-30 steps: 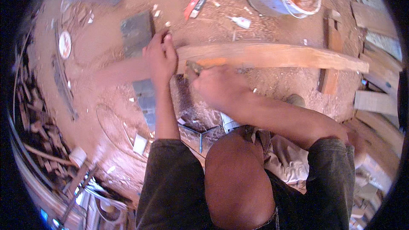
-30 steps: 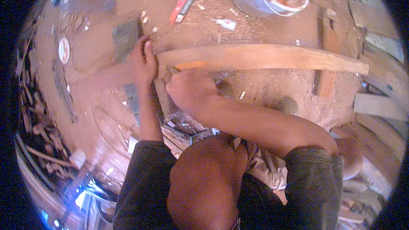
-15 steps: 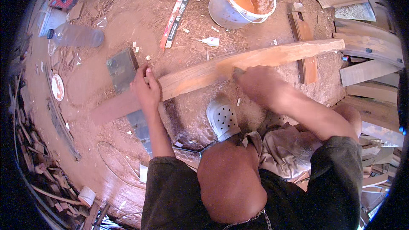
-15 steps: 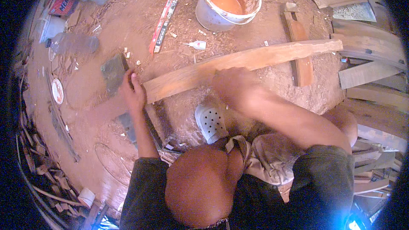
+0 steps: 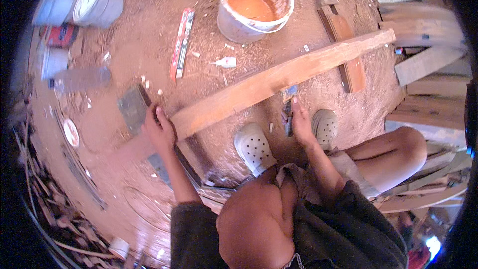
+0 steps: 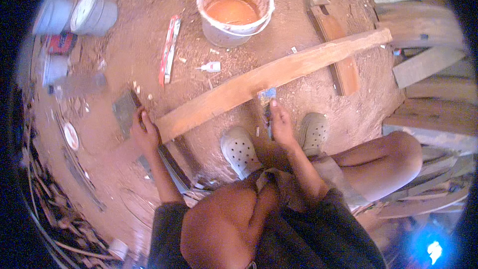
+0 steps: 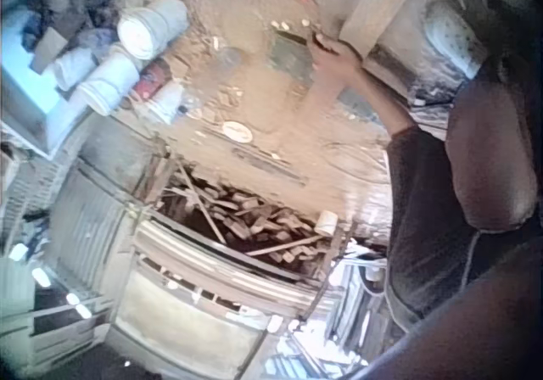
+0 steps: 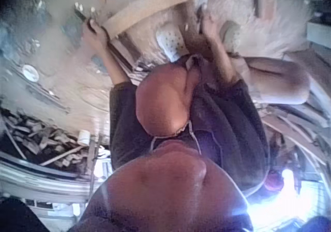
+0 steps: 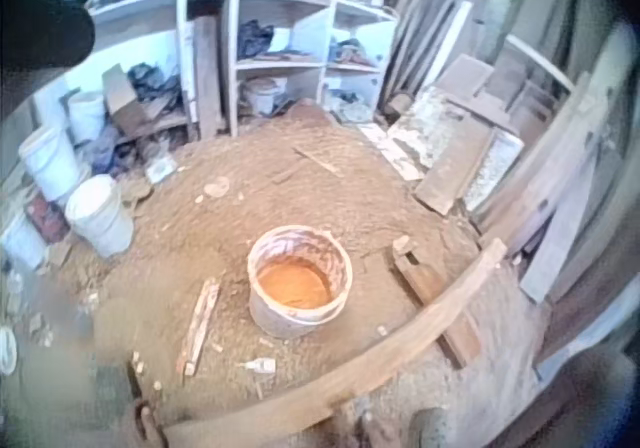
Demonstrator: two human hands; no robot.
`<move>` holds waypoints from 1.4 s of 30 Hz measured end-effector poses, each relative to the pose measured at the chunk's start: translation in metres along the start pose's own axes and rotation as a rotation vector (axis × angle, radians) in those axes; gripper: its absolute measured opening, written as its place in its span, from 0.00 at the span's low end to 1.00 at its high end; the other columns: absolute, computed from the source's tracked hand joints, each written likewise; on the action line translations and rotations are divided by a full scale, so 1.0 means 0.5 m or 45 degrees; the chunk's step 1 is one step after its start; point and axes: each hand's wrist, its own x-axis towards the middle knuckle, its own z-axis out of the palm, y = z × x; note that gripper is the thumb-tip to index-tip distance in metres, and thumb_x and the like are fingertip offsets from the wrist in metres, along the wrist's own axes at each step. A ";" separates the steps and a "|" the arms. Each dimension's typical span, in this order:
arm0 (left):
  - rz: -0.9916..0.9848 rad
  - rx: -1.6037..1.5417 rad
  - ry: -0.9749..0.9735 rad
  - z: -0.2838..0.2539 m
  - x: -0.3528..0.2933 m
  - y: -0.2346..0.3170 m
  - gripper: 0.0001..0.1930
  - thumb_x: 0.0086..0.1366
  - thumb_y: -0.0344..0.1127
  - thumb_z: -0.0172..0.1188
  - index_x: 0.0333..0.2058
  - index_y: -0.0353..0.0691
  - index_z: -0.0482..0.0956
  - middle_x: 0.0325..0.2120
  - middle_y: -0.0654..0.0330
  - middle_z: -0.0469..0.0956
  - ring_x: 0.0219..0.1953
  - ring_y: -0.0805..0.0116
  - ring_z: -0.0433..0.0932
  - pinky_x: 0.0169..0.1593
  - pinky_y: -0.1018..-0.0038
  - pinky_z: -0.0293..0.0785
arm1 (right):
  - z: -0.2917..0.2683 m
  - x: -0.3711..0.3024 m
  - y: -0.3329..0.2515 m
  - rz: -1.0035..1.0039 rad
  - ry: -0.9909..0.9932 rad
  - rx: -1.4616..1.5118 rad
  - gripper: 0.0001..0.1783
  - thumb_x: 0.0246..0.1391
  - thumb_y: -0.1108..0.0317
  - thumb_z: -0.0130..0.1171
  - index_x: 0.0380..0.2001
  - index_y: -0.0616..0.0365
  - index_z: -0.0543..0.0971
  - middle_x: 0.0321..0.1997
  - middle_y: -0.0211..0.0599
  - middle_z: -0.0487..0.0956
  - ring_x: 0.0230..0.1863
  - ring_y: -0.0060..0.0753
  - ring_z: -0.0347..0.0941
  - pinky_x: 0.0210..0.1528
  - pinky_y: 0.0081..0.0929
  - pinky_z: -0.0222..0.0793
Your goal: The person applies a brown finish to a long, curved wooden piece using a small brush. They repeatedly dip the brush into a bucket of finish and spread it along the wood's surface, occasionally adjusting the wood's position on the floor.
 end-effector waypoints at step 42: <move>0.022 -0.043 0.011 0.005 0.001 0.008 0.17 0.69 0.43 0.57 0.47 0.36 0.81 0.38 0.47 0.84 0.40 0.54 0.83 0.41 0.63 0.78 | -0.092 -0.035 0.018 0.424 0.121 0.208 0.24 0.69 0.49 0.45 0.22 0.51 0.69 0.19 0.25 0.64 0.19 0.24 0.59 0.26 0.26 0.60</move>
